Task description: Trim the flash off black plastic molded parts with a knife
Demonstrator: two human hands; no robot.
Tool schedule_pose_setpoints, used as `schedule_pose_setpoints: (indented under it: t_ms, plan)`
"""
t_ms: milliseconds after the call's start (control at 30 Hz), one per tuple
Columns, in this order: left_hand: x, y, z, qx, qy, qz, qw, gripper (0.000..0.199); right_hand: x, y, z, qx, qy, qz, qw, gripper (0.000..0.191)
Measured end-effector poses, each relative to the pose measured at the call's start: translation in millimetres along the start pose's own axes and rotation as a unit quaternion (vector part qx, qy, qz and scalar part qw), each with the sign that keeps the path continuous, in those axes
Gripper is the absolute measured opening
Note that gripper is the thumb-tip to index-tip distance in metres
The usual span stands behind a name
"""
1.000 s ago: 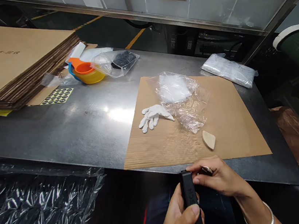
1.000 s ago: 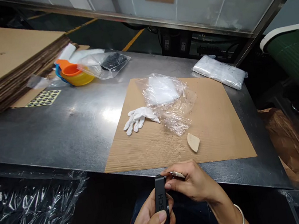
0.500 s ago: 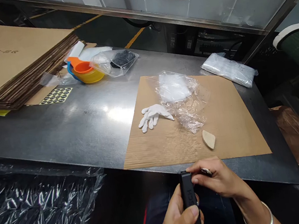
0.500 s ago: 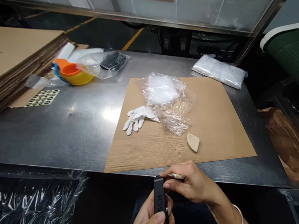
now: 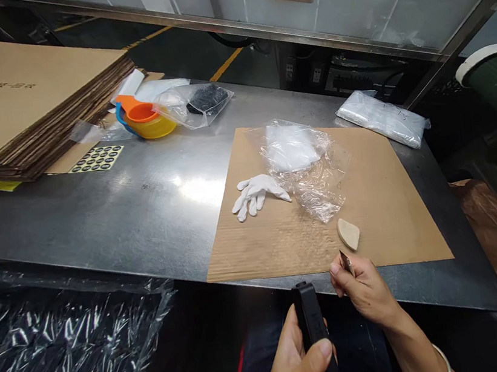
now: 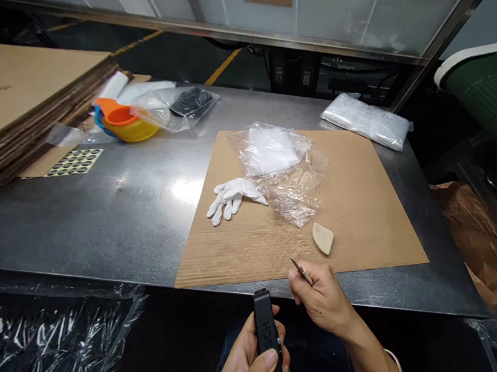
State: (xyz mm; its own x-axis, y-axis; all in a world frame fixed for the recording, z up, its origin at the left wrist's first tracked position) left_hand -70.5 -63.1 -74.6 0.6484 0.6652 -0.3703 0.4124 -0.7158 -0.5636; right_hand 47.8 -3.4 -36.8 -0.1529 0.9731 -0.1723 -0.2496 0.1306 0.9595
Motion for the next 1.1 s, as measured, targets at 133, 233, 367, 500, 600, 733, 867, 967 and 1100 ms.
schedule_pose_setpoints:
  t_ms: [133, 233, 367, 500, 600, 733, 867, 967, 1100]
  plan:
    - [0.4, -2.8, -0.1, -0.001, -0.008, -0.012, 1.000, 0.050, -8.1, -6.5, -1.9, 0.018, -0.010, -0.034, 0.999, 0.030]
    - [2.0, -5.7, 2.2, -0.010, -0.022, -0.027, 0.999, 0.050, -17.7, -11.4, -3.7, 0.050, -0.009, -0.066, 0.997, 0.028]
    - [6.3, -11.7, 7.5, -0.050, -0.069, -0.050, 0.995, 0.045, -30.4, -0.8, -16.1, 0.080, 0.046, -0.038, 0.995, 0.046]
    - [12.0, -22.8, 11.6, -0.126, -0.113, -0.111, 0.979, 0.050, -36.5, 17.8, -30.6, -0.033, 0.069, 0.050, 0.996, 0.062]
    - [16.2, -27.3, 13.0, -0.161, -0.093, -0.129, 0.974, 0.053, -35.6, 28.2, -27.5, -0.122, 0.023, 0.135, 0.983, 0.047]
    - [13.3, -28.9, 20.2, -0.204, -0.051, -0.092, 0.973, 0.053, -30.1, 33.8, -6.6, -0.187, 0.004, 0.170, 0.967, 0.048]
    - [2.9, -29.6, 21.1, -0.141, -0.031, -0.007, 0.989, 0.052, -20.5, 44.2, 14.6, -0.205, 0.047, 0.165, 0.964, 0.046]
    - [-2.0, -35.0, 11.5, -0.095, 0.000, 0.011, 0.995, 0.042, -7.2, 48.4, 26.3, -0.181, 0.064, 0.141, 0.971, 0.044]
    - [-3.0, -37.7, 2.3, -0.074, 0.028, 0.007, 0.997, 0.039, 12.6, 54.4, 29.3, -0.165, 0.093, 0.136, 0.972, 0.039]
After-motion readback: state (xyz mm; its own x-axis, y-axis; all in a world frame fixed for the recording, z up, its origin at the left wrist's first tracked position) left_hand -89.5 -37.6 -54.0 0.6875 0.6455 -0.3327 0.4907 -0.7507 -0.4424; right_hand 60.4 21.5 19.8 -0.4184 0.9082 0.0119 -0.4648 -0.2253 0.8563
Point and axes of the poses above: each hand's wrist, its own x-axis towards the middle knuckle, its own z-axis out of the back of the hand, y = z × x, the point moved 8 cm from there along x, towards the middle knuckle, and after that the axes turned 7 degrees about y, right-handed, at the moved point
